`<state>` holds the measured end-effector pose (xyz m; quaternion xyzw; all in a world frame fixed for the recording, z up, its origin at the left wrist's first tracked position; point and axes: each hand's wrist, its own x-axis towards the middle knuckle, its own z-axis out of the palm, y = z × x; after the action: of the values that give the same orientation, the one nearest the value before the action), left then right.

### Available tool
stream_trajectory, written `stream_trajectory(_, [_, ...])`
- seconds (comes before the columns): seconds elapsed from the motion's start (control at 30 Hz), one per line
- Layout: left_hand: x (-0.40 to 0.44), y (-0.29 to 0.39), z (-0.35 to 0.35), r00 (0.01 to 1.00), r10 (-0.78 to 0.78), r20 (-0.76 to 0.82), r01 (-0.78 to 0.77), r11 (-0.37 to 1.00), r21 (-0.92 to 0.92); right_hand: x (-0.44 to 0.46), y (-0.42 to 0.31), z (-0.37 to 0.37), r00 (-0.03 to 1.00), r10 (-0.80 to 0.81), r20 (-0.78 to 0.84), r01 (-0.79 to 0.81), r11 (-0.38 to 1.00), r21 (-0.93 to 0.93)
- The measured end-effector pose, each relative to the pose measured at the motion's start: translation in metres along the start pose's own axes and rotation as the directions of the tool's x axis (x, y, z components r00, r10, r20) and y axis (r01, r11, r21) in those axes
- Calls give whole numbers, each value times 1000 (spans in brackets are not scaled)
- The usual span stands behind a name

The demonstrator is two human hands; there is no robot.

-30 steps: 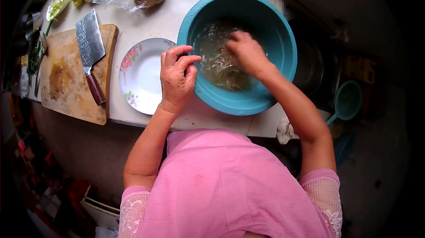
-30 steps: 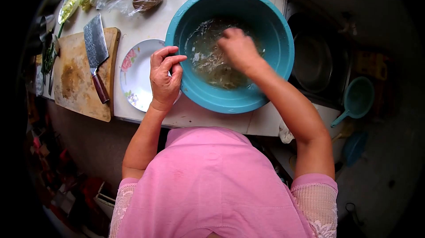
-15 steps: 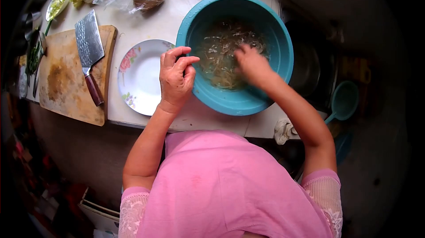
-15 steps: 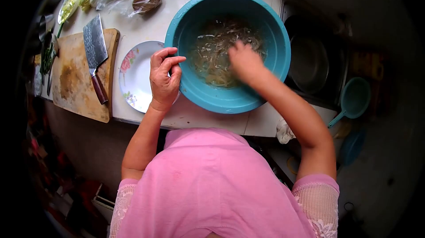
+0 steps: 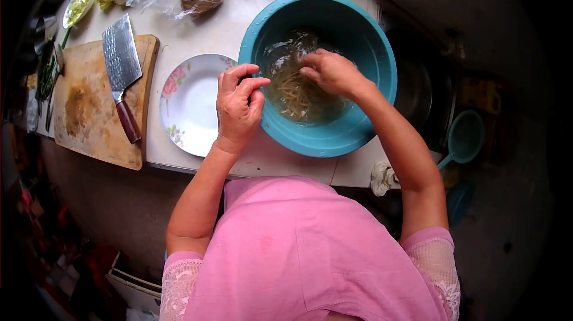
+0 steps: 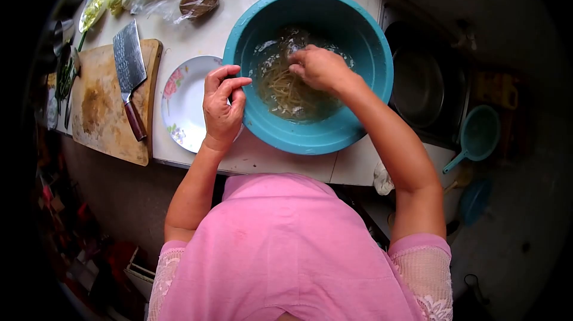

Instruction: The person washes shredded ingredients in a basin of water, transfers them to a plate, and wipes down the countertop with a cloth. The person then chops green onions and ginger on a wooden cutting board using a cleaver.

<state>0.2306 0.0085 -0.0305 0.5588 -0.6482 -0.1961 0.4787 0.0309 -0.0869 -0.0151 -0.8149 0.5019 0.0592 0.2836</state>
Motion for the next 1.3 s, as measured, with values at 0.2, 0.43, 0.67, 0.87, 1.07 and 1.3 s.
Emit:
stream_trajectory(0.2, [0, 0, 0, 1000, 5, -3, -5, 1000, 7, 15, 54, -2, 934, 274, -229, -309, 942, -133])
stream_trajectory(0.43, [0, -2, 4, 998, 3, -63, -5, 999, -37, 6, -7, 47, 951, 267, -155, -269, 963, 12])
stream_trajectory(0.67, [0, 0, 1, 1000, -17, -19, 16, 1000, -22, -4, -47, 61, 987, 145, -72, -141, 988, 60])
stream_trajectory(0.87, [0, -1, 2, 999, 28, -27, -27, 1000, 10, -2, -30, 71, 952, 56, 301, -282, 539, 793])
stream_trajectory(1.07, [-1, 0, 0, 1000, 5, -14, -5, 1000, 9, -10, -37, 42, 837, 82, 541, -543, 236, 806])
stream_trajectory(1.3, [-5, 10, -13, 997, -60, -52, 55, 995, -88, -26, -24, 16, 901, -23, 432, -433, -50, 900])
